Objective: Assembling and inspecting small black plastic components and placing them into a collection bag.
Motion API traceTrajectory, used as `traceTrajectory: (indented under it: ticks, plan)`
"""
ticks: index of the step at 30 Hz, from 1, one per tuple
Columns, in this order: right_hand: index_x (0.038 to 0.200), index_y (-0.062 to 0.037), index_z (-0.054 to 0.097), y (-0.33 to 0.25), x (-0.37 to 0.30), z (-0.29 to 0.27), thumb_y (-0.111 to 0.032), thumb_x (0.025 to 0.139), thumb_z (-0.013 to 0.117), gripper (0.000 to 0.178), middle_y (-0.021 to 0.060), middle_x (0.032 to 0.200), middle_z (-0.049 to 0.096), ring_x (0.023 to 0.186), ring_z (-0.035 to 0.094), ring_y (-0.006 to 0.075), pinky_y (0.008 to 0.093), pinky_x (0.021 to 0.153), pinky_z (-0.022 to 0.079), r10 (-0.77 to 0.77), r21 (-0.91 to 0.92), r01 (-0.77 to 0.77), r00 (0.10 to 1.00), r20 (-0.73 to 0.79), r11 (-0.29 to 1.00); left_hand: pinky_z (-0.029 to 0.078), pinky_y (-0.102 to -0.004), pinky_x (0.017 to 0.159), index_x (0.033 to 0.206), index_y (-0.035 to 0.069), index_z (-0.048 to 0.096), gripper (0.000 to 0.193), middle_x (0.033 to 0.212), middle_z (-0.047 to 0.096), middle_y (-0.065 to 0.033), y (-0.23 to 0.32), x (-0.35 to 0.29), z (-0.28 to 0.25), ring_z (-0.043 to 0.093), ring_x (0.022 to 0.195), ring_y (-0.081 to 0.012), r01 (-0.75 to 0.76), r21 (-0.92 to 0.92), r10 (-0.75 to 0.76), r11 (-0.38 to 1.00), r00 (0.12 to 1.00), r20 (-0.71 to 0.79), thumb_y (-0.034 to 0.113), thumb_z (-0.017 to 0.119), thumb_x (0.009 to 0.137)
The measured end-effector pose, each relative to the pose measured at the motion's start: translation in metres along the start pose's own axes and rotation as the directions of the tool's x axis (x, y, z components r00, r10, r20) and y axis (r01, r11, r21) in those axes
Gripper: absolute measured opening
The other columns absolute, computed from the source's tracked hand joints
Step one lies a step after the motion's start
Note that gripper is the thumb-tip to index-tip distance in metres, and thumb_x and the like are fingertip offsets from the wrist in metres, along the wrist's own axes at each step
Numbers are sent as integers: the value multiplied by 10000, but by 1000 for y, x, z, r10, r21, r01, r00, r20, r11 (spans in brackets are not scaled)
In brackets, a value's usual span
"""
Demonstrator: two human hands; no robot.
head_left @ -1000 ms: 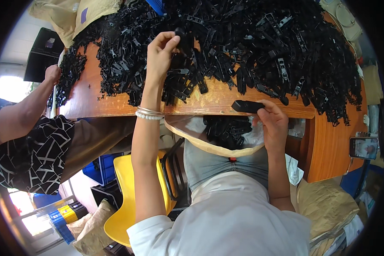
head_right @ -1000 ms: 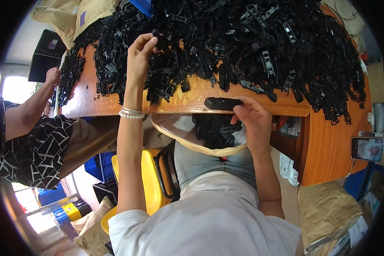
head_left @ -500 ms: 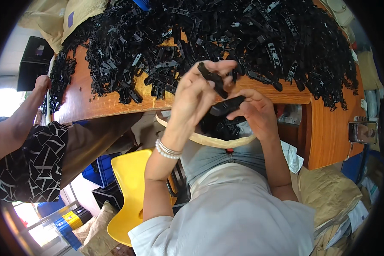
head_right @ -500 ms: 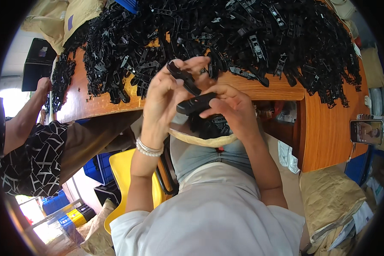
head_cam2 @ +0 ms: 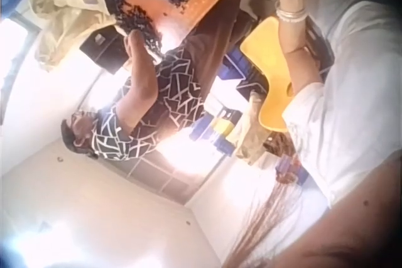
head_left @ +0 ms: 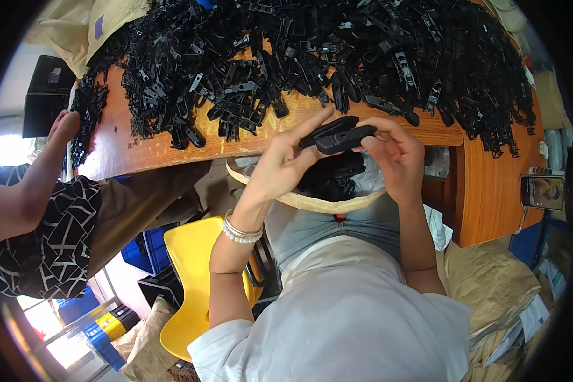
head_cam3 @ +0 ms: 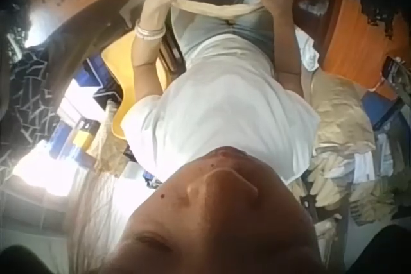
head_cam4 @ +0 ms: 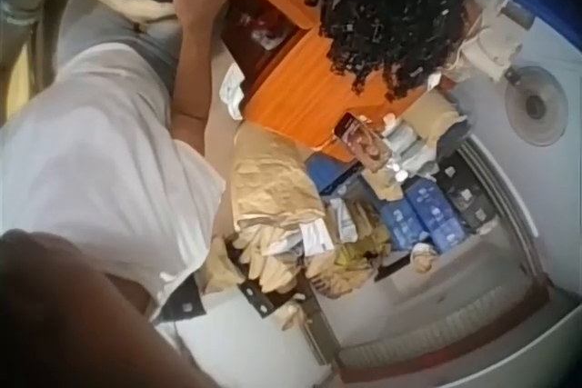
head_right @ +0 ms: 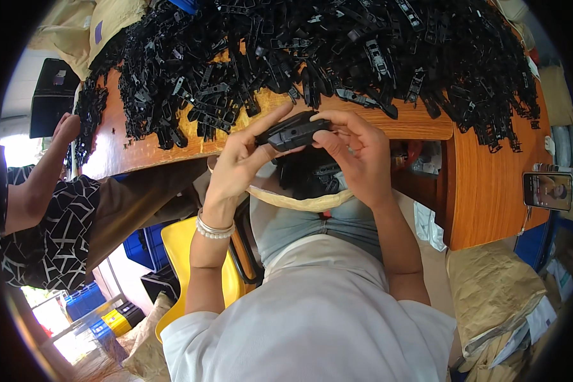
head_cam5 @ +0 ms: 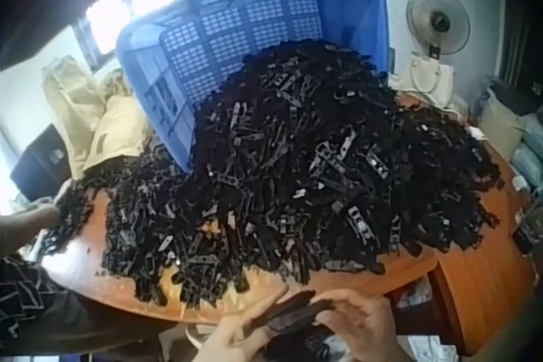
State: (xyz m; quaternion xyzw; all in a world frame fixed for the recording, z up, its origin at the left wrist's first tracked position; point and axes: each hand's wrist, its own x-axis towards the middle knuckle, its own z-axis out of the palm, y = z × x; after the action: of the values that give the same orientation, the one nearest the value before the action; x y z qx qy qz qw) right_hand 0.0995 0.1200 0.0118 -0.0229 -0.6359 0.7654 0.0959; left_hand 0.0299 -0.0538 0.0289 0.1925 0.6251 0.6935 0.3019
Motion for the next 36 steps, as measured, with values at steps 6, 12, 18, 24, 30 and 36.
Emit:
traceTrajectory:
  ticks: [6, 12, 18, 24, 30, 36]
  plan:
    - [1009, 72, 534, -5, -7, 3, -44, 800, 596, 247, 108, 903, 603, 767, 590, 135, 223, 718, 477, -103, -214, 101, 995, 3, 972, 335, -256, 932, 1283, -25, 346, 569, 1279, 425, -158, 14, -9, 6, 418, 1158, -185, -127, 385, 87, 914, 989, 120, -100, 431, 726]
    - [1039, 41, 543, 5, -4, -1, -3, 766, 595, 281, 123, 1035, 545, 870, 540, 150, 235, 719, 449, -373, -410, 399, 917, 144, 821, 455, -327, 759, 1146, -39, 467, 422, 1036, 557, -222, 16, -13, 17, 576, 907, -319, -75, 477, 86, 876, 996, -1, 49, 598, 755]
    - [1011, 33, 576, -1, -6, 3, 40, 741, 566, 270, 102, 964, 531, 844, 521, 168, 230, 708, 436, -308, -426, 334, 942, 131, 841, 469, -322, 614, 1070, -30, 511, 341, 854, 585, -209, 9, -21, 22, 591, 737, -334, -205, 569, 218, 797, 975, 46, 68, 605, 757]
    - [992, 40, 585, -7, -1, -11, 59, 680, 620, 314, 86, 905, 530, 805, 523, 148, 222, 691, 438, -232, -335, 313, 937, 259, 889, 476, -273, 653, 1063, -14, 545, 347, 863, 631, -131, -2, -22, 21, 629, 745, -195, -314, 582, 347, 751, 936, 57, 77, 638, 742]
    - [940, 33, 610, -7, -8, -10, 12, 683, 659, 262, 74, 869, 557, 797, 531, 129, 224, 654, 429, -147, -353, 230, 958, 245, 907, 465, -319, 729, 1091, 0, 509, 417, 948, 589, -167, -11, -29, 13, 589, 843, -296, -267, 479, 292, 836, 956, 23, 149, 668, 735]
    - [889, 15, 633, -2, -9, -10, 48, 697, 636, 195, 79, 814, 581, 701, 545, 128, 227, 598, 426, -187, -474, 306, 941, 282, 825, 422, -233, 532, 845, 9, 591, 68, 719, 589, -74, 1, -35, -64, 542, 576, -135, 23, 803, 556, 596, 710, -433, 17, 559, 786]
